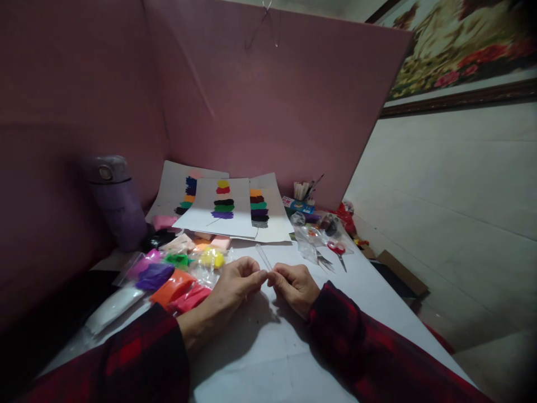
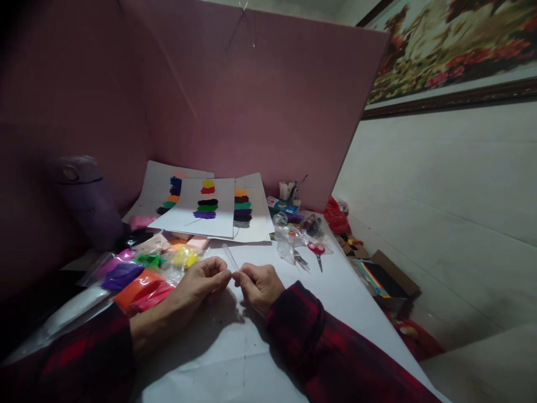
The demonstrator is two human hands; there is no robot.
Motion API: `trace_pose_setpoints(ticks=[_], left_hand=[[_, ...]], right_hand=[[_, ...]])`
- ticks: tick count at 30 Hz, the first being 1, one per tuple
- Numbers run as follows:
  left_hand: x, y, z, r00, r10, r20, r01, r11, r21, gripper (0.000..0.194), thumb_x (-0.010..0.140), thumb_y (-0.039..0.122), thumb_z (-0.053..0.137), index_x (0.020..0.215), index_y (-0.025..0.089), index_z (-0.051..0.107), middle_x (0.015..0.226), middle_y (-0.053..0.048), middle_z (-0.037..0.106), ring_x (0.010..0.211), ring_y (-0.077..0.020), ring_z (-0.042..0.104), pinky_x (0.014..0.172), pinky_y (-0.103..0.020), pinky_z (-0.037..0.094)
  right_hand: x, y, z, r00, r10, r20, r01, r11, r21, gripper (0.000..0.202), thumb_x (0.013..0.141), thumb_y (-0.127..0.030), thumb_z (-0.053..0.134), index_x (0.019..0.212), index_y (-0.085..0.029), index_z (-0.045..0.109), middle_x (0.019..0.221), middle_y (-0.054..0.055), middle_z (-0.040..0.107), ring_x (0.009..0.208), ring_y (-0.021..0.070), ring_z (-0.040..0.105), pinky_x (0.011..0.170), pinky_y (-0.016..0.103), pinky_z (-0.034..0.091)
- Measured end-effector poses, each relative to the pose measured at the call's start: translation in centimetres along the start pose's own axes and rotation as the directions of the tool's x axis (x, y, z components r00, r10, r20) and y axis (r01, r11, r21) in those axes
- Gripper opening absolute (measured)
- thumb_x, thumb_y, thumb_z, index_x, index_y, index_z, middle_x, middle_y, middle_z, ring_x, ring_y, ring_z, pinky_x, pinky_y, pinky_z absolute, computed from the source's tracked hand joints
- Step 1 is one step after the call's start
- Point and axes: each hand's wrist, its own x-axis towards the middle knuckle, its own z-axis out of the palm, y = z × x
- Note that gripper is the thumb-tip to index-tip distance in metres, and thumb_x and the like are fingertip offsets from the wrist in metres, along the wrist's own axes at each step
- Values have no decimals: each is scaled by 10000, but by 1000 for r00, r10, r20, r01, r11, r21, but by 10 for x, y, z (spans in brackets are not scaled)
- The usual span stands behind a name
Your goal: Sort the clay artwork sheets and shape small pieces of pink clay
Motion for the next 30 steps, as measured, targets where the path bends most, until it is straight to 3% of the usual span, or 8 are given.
trace_pose_setpoints(ticks=[7,15,23,30], left_hand=[[-2,-2,-2,999,-29,41,32,997,-67,320,752,442,667,732,144,554,581,25,526,449,-54,395,417,-186,253],[-1,-3,-4,997,-49,56,48,999,20,429,812,555,533,654,157,511,501,50,440,359,-36,269,364,-190,148],[-7,1,0,996,-85,-6,85,993,76,544,799,658,453,563,168,460,437,45,397,363,-53,282,370,-195,147],[-6,-3,-4,996,-73,50,70,996,60,587,839,663,360,573,163,512,428,37,390,365,-64,277,367,-210,147]], right_hand=[[0,1,1,1000,1,-6,-1,1000,-1,367,910,-393,440,683,-154,602,460,-29,490,422,82,430,445,196,341],[1,5,1,1000,-4,16,4,1000,13,355,911,-386,445,697,-153,605,451,-26,497,414,81,444,444,196,349],[0,3,2,1000,15,19,-16,999,32,368,915,-401,435,705,-153,607,447,-16,513,402,83,453,431,197,353],[1,2,1,1000,27,7,-27,999,33,377,912,-413,438,694,-153,602,449,-13,522,399,85,464,428,200,356]])
